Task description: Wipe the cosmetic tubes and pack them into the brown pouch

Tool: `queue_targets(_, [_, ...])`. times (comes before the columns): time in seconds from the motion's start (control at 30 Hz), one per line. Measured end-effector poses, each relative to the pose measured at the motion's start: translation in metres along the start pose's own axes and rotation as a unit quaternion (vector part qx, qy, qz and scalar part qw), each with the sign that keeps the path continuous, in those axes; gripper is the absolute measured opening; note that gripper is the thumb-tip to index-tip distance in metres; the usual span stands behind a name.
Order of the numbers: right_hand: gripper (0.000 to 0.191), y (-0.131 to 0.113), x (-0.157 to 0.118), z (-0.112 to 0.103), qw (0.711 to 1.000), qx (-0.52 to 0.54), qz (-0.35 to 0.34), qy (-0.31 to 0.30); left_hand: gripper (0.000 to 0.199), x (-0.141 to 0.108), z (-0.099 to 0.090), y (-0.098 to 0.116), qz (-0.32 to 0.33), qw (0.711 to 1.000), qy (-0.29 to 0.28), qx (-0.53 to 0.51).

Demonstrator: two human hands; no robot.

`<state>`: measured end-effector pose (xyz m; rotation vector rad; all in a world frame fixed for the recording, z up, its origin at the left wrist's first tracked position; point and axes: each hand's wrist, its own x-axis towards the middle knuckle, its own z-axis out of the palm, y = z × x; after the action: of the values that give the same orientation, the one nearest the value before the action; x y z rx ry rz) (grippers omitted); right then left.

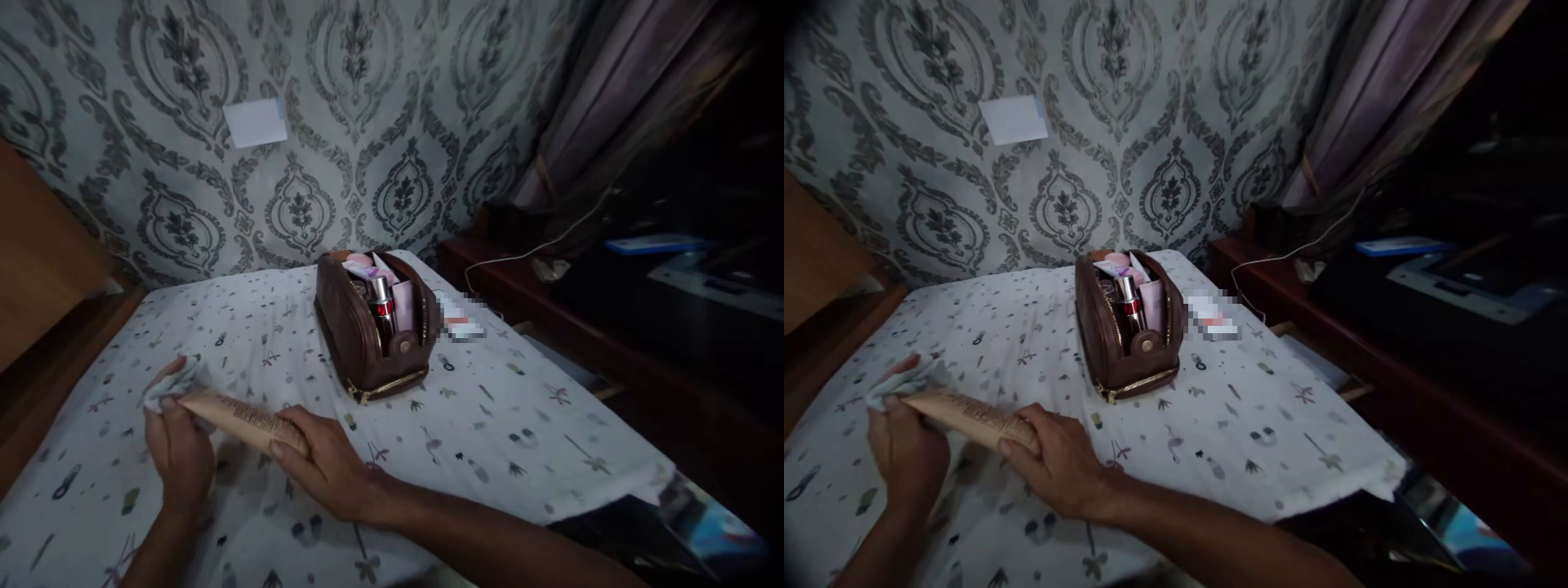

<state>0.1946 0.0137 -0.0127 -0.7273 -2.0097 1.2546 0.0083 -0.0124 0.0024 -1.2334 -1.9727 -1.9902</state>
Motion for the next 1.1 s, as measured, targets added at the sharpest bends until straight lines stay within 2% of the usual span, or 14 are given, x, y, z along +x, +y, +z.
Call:
queue_targets(0.1, [0.035, -0.001, -0.002, -0.001, 1.0, -0.007, 0.008, 0.006, 0.052, -0.004, 0.0, -0.002, 0.037, 0.998, -0.03, 0.03])
queue_targets(0.2, [0.037, 0.002, 0.0, 0.001, 0.999, 0.007, 0.032, 0.002, 0.045, -0.005, 0.001, -0.003, 0.013, 0.997, -0.05, 0.049])
queue_targets(0.3, [0.042, 0.011, 0.006, 0.008, 0.982, 0.134, 0.129, -0.028, 0.037, -0.004, 0.001, -0.002, -0.005, 0.997, -0.054, 0.057])
queue_targets(0.33, [0.044, 0.014, 0.009, 0.01, 0.961, 0.205, 0.181, -0.05, 0.036, -0.003, 0.0, -0.001, -0.012, 0.997, -0.052, 0.052])
queue_targets(0.4, [0.043, 0.019, 0.015, 0.013, 0.892, 0.347, 0.273, -0.098, 0.036, -0.002, 0.0, 0.001, -0.043, 0.997, -0.052, 0.043])
queue_targets(0.47, [0.038, 0.021, 0.018, 0.014, 0.835, 0.432, 0.315, -0.132, 0.038, 0.001, 0.0, 0.003, -0.089, 0.994, -0.04, 0.043])
queue_targets(0.5, [0.036, 0.021, 0.019, 0.014, 0.823, 0.451, 0.317, -0.136, 0.039, 0.003, 0.0, 0.003, -0.107, 0.993, -0.03, 0.034])
queue_targets(0.53, [0.035, 0.02, 0.019, 0.013, 0.822, 0.459, 0.312, -0.129, 0.041, 0.006, 0.001, 0.003, -0.116, 0.993, -0.019, 0.016])
queue_targets(0.6, [0.039, 0.018, 0.018, 0.011, 0.837, 0.455, 0.289, -0.093, 0.046, 0.011, 0.002, 0.001, -0.112, 0.993, -0.004, -0.034])
queue_targets(0.67, [0.045, 0.016, 0.017, 0.01, 0.856, 0.437, 0.27, -0.051, 0.047, 0.014, 0.004, -0.003, -0.102, 0.993, -0.018, -0.059])
queue_targets(0.73, [0.05, 0.014, 0.015, 0.009, 0.87, 0.413, 0.269, -0.023, 0.046, 0.011, 0.006, -0.005, -0.101, 0.991, -0.058, -0.067])
queue_targets(0.87, [0.049, 0.012, 0.013, 0.006, 0.904, 0.369, 0.216, -0.019, 0.051, -0.003, 0.007, -0.005, -0.104, 0.986, -0.116, -0.065])
queue_targets(0.97, [0.049, 0.01, 0.012, 0.005, 0.922, 0.35, 0.166, -0.016, 0.057, -0.01, 0.006, -0.006, -0.078, 0.986, -0.133, -0.064])
queue_targets(1.1, [0.055, 0.01, 0.01, 0.004, 0.934, 0.328, 0.141, -0.018, 0.053, -0.011, 0.005, -0.013, -0.025, 0.989, -0.139, -0.046])
